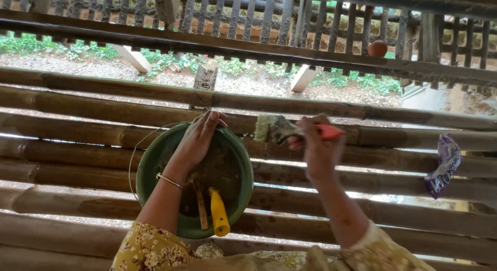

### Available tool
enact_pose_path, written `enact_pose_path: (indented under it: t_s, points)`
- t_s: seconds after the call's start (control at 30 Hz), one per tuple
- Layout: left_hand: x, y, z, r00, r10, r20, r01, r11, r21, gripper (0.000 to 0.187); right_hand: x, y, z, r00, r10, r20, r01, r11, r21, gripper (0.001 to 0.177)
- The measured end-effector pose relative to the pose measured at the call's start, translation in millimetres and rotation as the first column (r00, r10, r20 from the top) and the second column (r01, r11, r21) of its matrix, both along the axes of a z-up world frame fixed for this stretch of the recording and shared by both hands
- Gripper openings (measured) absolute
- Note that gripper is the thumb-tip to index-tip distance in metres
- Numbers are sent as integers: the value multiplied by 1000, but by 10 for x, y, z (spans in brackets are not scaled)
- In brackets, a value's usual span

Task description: The person paints a bamboo structure using a brush and a green bucket containing liquid. They repeatedly dip the brush into the bucket and apply the liquid to the bamboo poles, working along the length of the structure.

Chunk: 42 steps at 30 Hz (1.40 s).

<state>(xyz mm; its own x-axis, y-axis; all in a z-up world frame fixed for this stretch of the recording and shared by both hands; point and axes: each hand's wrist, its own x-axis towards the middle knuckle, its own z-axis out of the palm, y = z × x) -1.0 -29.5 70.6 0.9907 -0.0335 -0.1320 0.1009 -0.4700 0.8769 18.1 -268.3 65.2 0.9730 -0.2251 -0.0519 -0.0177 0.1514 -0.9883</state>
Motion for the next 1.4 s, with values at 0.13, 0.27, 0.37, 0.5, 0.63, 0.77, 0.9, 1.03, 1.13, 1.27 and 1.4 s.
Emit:
enact_pose_path:
  t_s: [0.13, 0.27, 0.37, 0.5, 0.63, 0.77, 0.9, 1.03, 1.13, 1.27, 1.4]
  points:
    - [0, 18, -149, 1000, -1, 7, 1, 1000, 24, 56, -19, 457, -680, 996, 32, -85, -27, 998, 52, 17]
    - [-6, -2, -117, 1000, -2, -11, 2, 998, 59, 55, -135, 135, -907, 996, 50, -68, -57, 993, -102, 17]
    - [14, 0, -158, 1000, -10, 1, 10, 997, 76, 55, -118, -697, -975, 1000, 11, 17, -4, 941, -337, 17]
    - [40, -28, -220, 999, -33, 33, 28, 990, 140, 59, -115, -1358, -698, 988, -101, 113, 148, 818, -557, 19]
    - [52, -130, -213, 999, -43, -19, 46, 966, 254, 63, -159, -586, -1047, 989, -13, 144, 65, 929, -364, 16]
    - [116, -304, -180, 975, -44, -217, 161, 813, 560, 75, -179, 191, -924, 958, 195, 209, -106, 921, -375, 12]
    - [116, -327, -319, 969, -32, -244, 191, 725, 661, 66, -230, -437, -1137, 988, 64, 140, 17, 859, -512, 9]
    - [78, -392, -289, 971, -41, -234, 185, 747, 639, 62, -290, -1340, -1036, 955, -103, 278, 261, 736, -624, 15]
    - [114, -572, -230, 963, -23, -268, 219, 646, 731, 55, -223, -1359, -743, 968, -226, 109, 246, 767, -593, 25]
    - [23, -814, -264, 963, -170, -208, 268, 562, 782, 37, -384, -518, -621, 972, 10, 235, 105, 877, -469, 17]
    - [2, -856, -495, 917, -228, -328, 400, 487, 777, 41, -486, -324, -897, 930, 257, 261, -86, 846, -525, 13]
